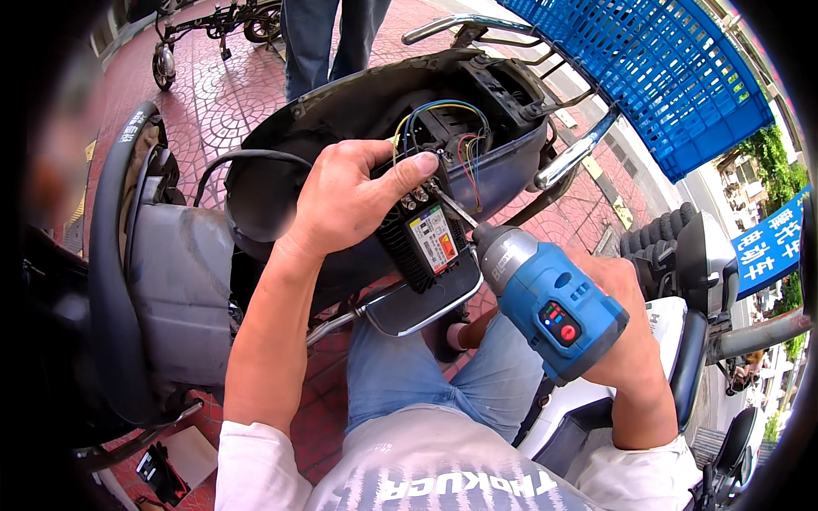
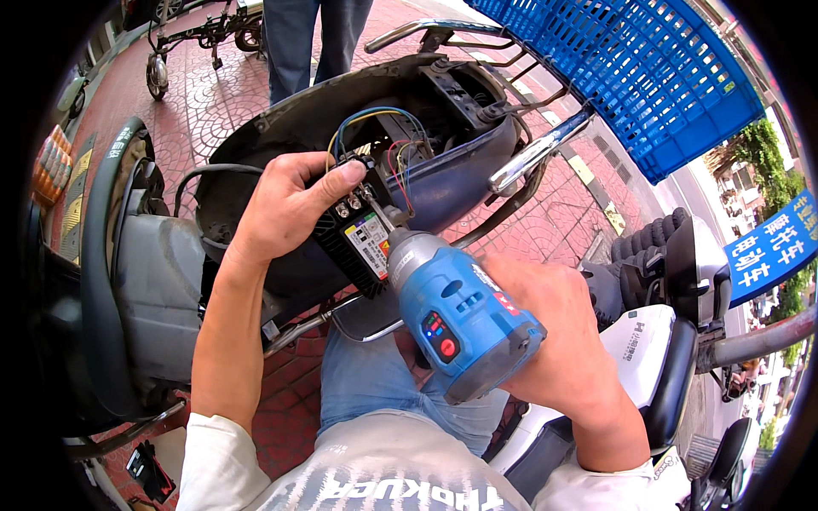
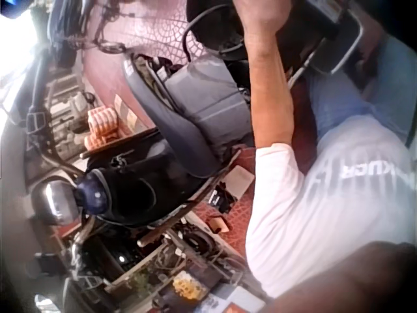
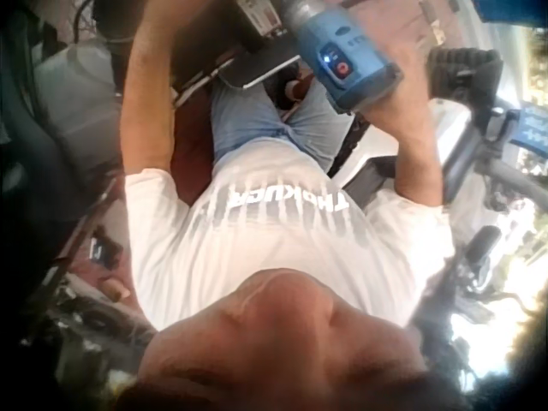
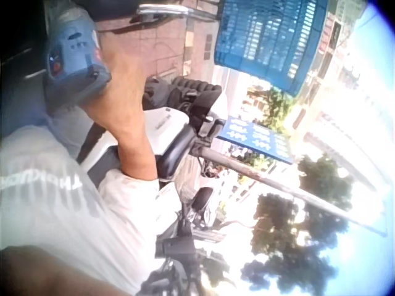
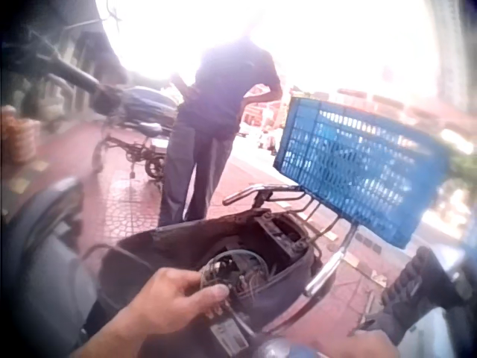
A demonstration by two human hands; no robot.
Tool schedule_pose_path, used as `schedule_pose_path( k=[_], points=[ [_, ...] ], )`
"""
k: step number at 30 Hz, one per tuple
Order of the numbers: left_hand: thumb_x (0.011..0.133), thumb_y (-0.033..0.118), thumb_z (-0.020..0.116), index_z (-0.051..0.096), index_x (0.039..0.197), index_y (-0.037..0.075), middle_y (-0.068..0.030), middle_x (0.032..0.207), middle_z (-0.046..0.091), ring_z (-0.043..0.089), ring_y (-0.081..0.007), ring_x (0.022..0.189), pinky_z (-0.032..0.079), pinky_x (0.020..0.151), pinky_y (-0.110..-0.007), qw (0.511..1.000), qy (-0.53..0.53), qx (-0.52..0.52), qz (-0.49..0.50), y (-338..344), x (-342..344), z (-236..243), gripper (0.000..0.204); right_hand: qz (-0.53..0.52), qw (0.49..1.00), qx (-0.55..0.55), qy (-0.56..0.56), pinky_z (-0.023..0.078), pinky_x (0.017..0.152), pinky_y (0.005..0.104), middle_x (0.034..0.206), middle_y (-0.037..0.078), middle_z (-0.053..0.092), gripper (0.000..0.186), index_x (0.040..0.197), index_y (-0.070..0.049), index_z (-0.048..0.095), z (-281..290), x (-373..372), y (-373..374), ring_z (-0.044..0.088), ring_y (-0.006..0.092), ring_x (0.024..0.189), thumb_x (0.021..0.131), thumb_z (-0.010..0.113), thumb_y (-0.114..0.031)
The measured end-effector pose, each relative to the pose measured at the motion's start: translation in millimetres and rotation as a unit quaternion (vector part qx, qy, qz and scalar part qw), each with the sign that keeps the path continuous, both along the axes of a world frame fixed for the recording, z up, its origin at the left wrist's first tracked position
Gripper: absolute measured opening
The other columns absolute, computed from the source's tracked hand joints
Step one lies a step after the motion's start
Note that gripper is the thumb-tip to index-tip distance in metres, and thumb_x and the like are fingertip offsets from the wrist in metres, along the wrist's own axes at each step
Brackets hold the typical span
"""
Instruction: The person repairs an electric scooter by installing a new controller unit. They connect multiple wires to the controller, secure it with a power drill, and organize the wiring inside the scooter's under-seat compartment.
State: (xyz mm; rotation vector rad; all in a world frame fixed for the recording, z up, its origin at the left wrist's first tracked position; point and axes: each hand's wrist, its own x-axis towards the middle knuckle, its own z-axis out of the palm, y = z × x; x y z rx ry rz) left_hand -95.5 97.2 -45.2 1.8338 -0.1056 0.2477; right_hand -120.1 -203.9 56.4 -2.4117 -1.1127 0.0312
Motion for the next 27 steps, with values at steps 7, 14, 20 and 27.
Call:
schedule_pose_path(
  k=[7, 14, 20, 27],
  points=[
    [0.1, 0.035, 0.071, 0.072, 0.091, 0.001, 0.0056, 0.08, 0.062, 0.053, -0.0062, 0.079, 0.045, 0.073, -0.029, 0.996, 0.09, -0.018, -0.013, -2, 13, 5, 0.035, -0.009, 1.0, -0.028, 0.01, 0.056, 0.066, 0.0437, 0.079, 0.019, 0.07, 0.04, 0.102, -0.005, 0.071, 6, -2, 6, 0.073, 0.0421, 0.076, 0.07, 0.089, -0.021],
    [0.101, 0.036, 0.072, 0.069, 0.087, 0.0, 0.0024, 0.071, 0.054, 0.05, -0.0094, 0.071, 0.043, 0.066, -0.033, 0.995, -0.015, 0.093, 0.022, -5, 6, 4, 0.039, -0.022, 0.998, -0.048, 0.024, 0.054, 0.065, 0.0435, 0.074, 0.021, 0.066, 0.031, 0.093, -0.002, 0.069, 13, 2, 10, 0.069, 0.0457, 0.073, 0.072, 0.084, -0.018],
    [0.101, 0.034, 0.074, 0.069, 0.087, 0.001, 0.0028, 0.072, 0.056, 0.05, -0.0076, 0.071, 0.043, 0.065, -0.031, 0.995, -0.018, 0.099, 0.015, -2, 10, -3, 0.037, -0.022, 0.998, -0.062, -0.019, 0.048, 0.062, 0.0429, 0.072, 0.02, 0.065, 0.029, 0.089, -0.003, 0.068, 11, 1, 13, 0.066, 0.044, 0.07, 0.07, 0.081, -0.021],
    [0.101, 0.032, 0.075, 0.069, 0.087, 0.001, 0.0036, 0.073, 0.057, 0.051, -0.0067, 0.072, 0.043, 0.065, -0.03, 0.996, -0.025, 0.086, -0.008, 1, 12, -3, 0.035, -0.025, 0.996, -0.085, -0.028, 0.046, 0.064, 0.0428, 0.073, 0.017, 0.064, 0.034, 0.092, -0.005, 0.07, 11, -1, 11, 0.065, 0.0419, 0.069, 0.07, 0.082, -0.028]
  ],
)
